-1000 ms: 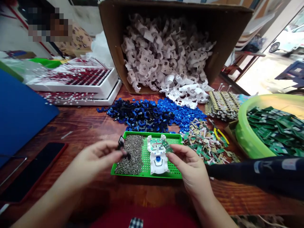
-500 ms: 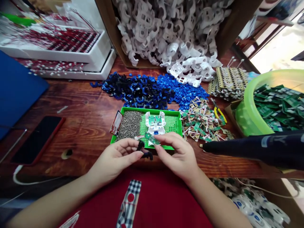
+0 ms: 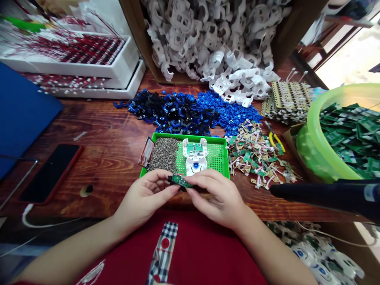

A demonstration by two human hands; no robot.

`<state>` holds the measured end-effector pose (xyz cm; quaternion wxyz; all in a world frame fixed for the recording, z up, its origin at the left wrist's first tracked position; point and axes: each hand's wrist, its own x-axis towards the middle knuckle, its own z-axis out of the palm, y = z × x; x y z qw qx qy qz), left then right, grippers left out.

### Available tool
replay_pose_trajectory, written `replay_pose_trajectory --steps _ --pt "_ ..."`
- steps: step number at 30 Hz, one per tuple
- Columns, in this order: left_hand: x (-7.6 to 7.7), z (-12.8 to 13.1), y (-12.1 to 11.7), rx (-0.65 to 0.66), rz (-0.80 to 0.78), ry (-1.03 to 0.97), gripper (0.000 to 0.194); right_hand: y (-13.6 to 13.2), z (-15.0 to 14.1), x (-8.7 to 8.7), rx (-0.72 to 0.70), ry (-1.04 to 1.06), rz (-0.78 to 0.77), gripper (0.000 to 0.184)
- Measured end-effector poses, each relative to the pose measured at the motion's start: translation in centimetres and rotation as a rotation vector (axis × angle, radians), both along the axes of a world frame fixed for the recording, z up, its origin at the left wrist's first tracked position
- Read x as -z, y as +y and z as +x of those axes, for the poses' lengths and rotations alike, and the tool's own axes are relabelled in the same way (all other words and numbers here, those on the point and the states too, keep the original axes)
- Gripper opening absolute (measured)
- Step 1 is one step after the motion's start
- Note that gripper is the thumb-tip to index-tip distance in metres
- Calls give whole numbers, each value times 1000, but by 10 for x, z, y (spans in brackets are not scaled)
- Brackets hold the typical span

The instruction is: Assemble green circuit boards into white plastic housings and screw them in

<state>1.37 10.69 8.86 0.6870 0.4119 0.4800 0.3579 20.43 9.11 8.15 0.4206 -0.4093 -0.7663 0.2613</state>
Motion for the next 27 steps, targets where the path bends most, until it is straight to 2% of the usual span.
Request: replay_pose_trajectory --steps 8,12,15,20,27 --pt "-6 -5 0 207 90 21 17 0 4 -9 -6 18 -254 26" --pt "-5 -8 0 232 97 94 22 -1 3 -9 16 93 -440 21" --pt "-4 -7 0 231 82 108 22 -2 1 -8 24 115 -492 19" --pt "-2 -2 0 141 -67 26 23 -3 -3 -7 49 64 -419 18" --pt "0 -4 5 70 -54 56 15 -5 -11 -3 53 2 -205 31"
